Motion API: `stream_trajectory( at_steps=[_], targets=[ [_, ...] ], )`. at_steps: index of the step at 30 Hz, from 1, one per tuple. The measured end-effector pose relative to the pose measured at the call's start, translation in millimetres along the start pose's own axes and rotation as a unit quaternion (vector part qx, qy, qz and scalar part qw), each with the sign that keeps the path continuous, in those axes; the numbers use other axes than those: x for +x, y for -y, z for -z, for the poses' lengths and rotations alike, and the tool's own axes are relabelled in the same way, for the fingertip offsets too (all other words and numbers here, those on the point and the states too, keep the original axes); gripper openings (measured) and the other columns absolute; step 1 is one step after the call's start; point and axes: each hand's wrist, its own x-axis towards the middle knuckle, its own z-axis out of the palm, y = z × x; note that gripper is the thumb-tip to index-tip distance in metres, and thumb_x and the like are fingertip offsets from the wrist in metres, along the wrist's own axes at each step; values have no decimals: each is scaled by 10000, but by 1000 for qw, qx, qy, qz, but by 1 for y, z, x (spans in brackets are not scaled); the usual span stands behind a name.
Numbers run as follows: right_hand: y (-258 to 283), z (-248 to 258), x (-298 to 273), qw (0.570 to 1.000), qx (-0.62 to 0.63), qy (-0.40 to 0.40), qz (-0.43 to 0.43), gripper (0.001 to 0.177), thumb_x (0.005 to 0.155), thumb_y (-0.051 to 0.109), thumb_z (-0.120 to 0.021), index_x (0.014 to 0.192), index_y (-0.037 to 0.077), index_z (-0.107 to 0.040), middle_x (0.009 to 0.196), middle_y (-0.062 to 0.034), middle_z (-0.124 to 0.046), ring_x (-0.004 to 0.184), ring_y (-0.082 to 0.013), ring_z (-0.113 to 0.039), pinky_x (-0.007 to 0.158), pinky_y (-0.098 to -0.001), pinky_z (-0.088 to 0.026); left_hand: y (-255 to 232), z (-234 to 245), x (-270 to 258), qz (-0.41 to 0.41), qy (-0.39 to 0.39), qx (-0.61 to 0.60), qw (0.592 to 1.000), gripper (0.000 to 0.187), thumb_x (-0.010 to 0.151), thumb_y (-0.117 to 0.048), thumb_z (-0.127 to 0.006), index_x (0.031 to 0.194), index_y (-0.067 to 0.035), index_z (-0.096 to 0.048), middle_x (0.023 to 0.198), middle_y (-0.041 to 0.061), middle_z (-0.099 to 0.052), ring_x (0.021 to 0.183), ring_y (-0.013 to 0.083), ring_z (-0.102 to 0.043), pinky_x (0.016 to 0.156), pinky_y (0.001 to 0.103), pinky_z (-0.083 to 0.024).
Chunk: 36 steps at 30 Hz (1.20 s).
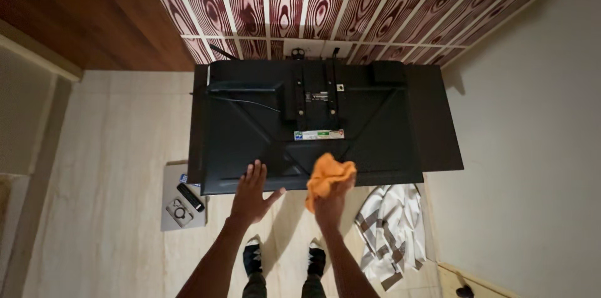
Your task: The person removes a television from a wall mount, places it on a table, and wipes the back and screen with a cloth before reattaching it to the mount.
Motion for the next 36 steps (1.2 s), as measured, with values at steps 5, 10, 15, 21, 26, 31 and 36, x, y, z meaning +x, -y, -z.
stream_trajectory(
  at_steps=[5,10,15,21,26,31,36],
  targets=[
    [35,-20,-31,984,-55,83,145,984,708,-20,-751,1509,-27,-179,1649,-386,-49,1502,-521,-204,1150,-466,-380,12,12,8,-5,59,-5,998,1007,940,-768,-396,1606,-35,-216,1709,191,-125,1579,357,-108,1236,522,-178],
    [28,23,-6,987,96,121,-37,938,699,-39,-470,1573,-19,-130,1696,-249,-114,1366,-454,-463,992,-453,-545,24,19,11,-17,110,5,994,907,997,-723,-304,1617,-66,-217,1728,151,-116,1593,316,-120,1256,547,-148],
    [-47,123,40,989,-112,-83,40,878,706,5,-564,1535,80,-285,1660,-256,-145,1325,-495,-446,969,-508,-533,17,10,0,-10,54,-7,998,953,958,-730,-377,1617,-67,-193,1711,151,-89,1581,312,-83,1233,545,-110],
    [-100,154,78,957,-256,-13,-136,815,714,59,-677,1489,199,-471,1617,-265,-181,1276,-545,-425,941,-574,-520,10,5,2,20,59,35,997,943,970,-733,-365,1616,-65,-204,1722,163,-83,1590,333,-72,1236,547,-121],
    [-83,120,77,954,-267,-24,-131,796,722,81,-711,1479,207,-499,1550,-248,-236,1240,-545,-418,929,-587,-516,8,8,0,29,85,10,996,1003,935,-775,-351,1617,-62,-170,1717,160,-32,1586,322,-22,1238,542,-82],
    [-48,101,51,951,-277,41,-130,807,712,52,-678,1476,239,-498,1538,-181,-282,1253,-470,-440,916,-577,-526,4,7,2,43,101,22,994,1061,908,-817,-347,1615,-49,-159,1710,165,-15,1581,321,-3,1239,545,-63],
    [-19,71,24,960,-279,18,-3,757,723,112,-728,1445,215,-525,1484,-196,-314,1203,-491,-438,984,-573,-508,1,10,2,26,68,32,997,1054,909,-805,-384,1606,-33,-211,1705,199,-82,1575,346,-90,1239,550,-117]
  ],
)
